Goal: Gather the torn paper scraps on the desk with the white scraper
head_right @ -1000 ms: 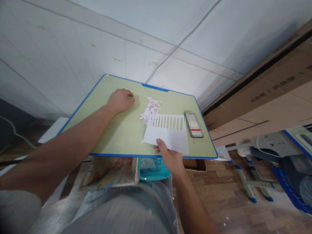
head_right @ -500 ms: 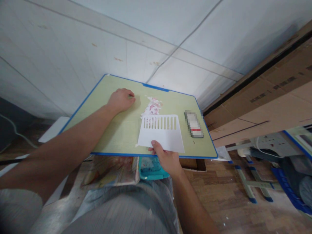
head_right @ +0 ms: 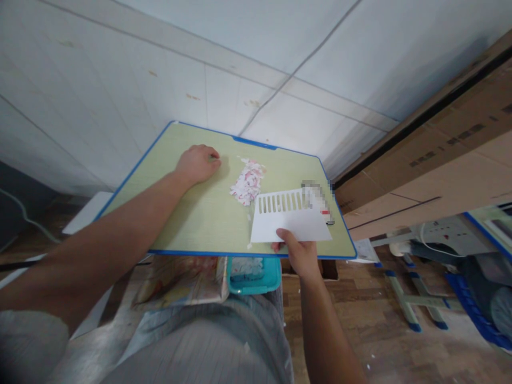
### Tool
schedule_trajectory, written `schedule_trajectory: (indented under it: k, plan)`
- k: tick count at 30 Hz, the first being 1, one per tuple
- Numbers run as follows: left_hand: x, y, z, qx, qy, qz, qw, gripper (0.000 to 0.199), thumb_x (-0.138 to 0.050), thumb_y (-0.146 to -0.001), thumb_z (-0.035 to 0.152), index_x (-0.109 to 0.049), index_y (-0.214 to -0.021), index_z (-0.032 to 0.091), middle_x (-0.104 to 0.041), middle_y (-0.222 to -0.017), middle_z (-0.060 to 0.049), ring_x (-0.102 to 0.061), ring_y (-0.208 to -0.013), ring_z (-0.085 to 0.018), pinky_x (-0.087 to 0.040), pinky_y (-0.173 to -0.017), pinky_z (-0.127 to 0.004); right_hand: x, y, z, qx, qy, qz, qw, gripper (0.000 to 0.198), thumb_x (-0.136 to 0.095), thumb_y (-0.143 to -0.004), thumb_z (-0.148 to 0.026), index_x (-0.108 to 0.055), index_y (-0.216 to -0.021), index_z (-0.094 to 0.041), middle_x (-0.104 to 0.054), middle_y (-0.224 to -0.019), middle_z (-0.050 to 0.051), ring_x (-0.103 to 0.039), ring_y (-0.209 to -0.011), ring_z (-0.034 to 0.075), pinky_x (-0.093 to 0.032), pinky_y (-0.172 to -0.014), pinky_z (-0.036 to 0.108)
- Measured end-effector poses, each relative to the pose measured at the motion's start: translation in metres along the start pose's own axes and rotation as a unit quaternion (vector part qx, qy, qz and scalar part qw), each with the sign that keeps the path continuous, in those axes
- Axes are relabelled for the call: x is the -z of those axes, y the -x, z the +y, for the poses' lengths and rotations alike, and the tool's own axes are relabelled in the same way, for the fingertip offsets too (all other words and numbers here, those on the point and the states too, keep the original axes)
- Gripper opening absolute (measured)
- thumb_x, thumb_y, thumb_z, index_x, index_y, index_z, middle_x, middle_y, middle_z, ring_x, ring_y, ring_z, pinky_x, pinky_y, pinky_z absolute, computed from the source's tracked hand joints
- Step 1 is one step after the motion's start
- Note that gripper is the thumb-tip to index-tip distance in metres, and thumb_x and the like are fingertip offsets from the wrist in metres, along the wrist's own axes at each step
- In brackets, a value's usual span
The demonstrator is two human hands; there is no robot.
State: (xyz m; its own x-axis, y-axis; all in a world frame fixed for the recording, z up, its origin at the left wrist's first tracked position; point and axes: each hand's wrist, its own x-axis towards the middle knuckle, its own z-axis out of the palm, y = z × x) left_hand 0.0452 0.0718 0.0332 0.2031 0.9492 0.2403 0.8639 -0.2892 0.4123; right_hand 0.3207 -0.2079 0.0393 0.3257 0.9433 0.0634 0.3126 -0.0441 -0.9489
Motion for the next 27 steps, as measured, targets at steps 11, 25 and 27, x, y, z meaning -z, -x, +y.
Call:
schedule_trajectory:
  k: [11,25,27]
  plan:
    - [0.001,0.002,0.001,0.006,0.012,0.001,1.0,0.04,-0.065,-0.104,0.037,-0.091,-0.131,0.023,-0.084,-0.145,-0.017,-0.07,-0.146,-0.042,-0.055,-0.125,-0.056,-0.003,0.001,0.01,0.005,0.005,-0.002,1.0,0.038,-0.085,-0.086,-0.049,-0.068,-0.058,-0.031,-0.071,-0.057,0.005,-0.07,-0.062,0.027,-0.065,-0.071,0.041]
    - [0.004,0.003,0.003,0.009,0.007,-0.005,1.0,0.041,-0.064,-0.103,0.037,-0.09,-0.132,0.025,-0.084,-0.146,-0.016,-0.07,-0.146,-0.042,-0.055,-0.125,-0.057,0.002,0.002,0.009,0.019,0.008,-0.036,0.999,0.036,-0.087,-0.089,-0.047,-0.073,-0.06,-0.031,-0.075,-0.06,0.005,-0.074,-0.068,0.029,-0.068,-0.077,0.042]
    - [0.003,0.003,0.003,0.007,0.005,-0.003,1.0,0.041,-0.064,-0.103,0.037,-0.09,-0.132,0.025,-0.084,-0.145,-0.016,-0.07,-0.145,-0.042,-0.055,-0.125,-0.058,0.003,0.003,0.006,0.016,0.0,-0.045,0.999,0.036,-0.088,-0.09,-0.047,-0.075,-0.061,-0.03,-0.075,-0.06,0.005,-0.074,-0.067,0.029,-0.068,-0.078,0.043]
